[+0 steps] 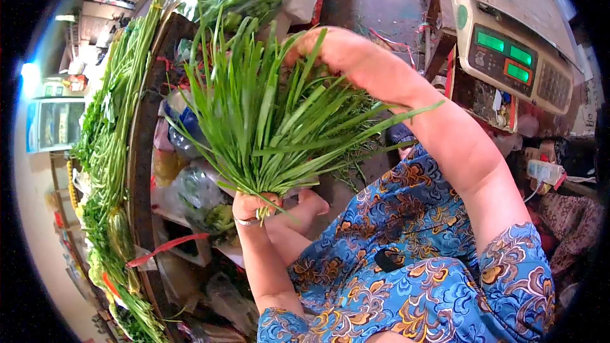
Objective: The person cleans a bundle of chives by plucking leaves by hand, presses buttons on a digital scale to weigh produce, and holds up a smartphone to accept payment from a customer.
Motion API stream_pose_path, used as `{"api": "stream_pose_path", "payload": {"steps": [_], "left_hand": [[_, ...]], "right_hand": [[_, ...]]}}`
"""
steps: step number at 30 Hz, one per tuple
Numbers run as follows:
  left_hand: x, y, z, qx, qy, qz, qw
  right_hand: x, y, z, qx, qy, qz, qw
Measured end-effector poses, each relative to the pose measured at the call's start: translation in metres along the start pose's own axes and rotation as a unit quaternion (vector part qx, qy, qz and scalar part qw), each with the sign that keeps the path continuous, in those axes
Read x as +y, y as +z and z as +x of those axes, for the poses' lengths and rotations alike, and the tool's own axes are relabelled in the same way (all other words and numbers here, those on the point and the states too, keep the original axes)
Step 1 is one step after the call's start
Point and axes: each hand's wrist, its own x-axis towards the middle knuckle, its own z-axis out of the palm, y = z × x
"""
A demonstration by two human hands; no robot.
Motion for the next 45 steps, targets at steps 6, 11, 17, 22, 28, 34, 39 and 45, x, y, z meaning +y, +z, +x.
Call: {"api": "stream_pose_path", "payload": {"steps": [6, 11, 17, 22, 28, 34, 39, 45], "left_hand": [[0.014, 0.029, -0.003, -0.006, -0.016, 0.023, 1.0], [0.024, 0.047, -0.002, 0.013, -0.021, 0.035, 0.999], [0.034, 0.099, -0.005, 0.109, -0.027, 0.198, 0.974], [0.019, 0.08, -0.004, 0.153, -0.013, -0.128, 0.98], [0.018, 0.047, -0.003, 0.02, -0.046, 0.012, 0.999], [0.017, 0.035, 0.0, -0.012, -0.045, 0.031, 0.998], [0.016, 0.032, 0.001, -0.019, -0.045, 0.032, 0.998], [0.013, 0.031, 0.005, -0.028, -0.048, 0.041, 0.998]], "right_hand": [[-0.02, -0.064, -0.006, -0.042, -0.099, 0.319, 0.942], [-0.019, -0.044, -0.005, 0.08, -0.094, 0.123, 0.985], [-0.017, -0.01, 0.0, -0.003, -0.047, -0.025, 0.999], [-0.01, -0.009, 0.004, -0.073, -0.018, -0.096, 0.993], [0.001, -0.02, 0.015, 0.105, -0.189, -0.121, 0.969], [-0.024, -0.049, -0.001, 0.169, -0.202, 0.107, 0.959], [-0.02, -0.035, -0.005, 0.076, -0.104, -0.128, 0.983], [0.005, -0.007, 0.009, -0.057, -0.218, -0.214, 0.95]]}}
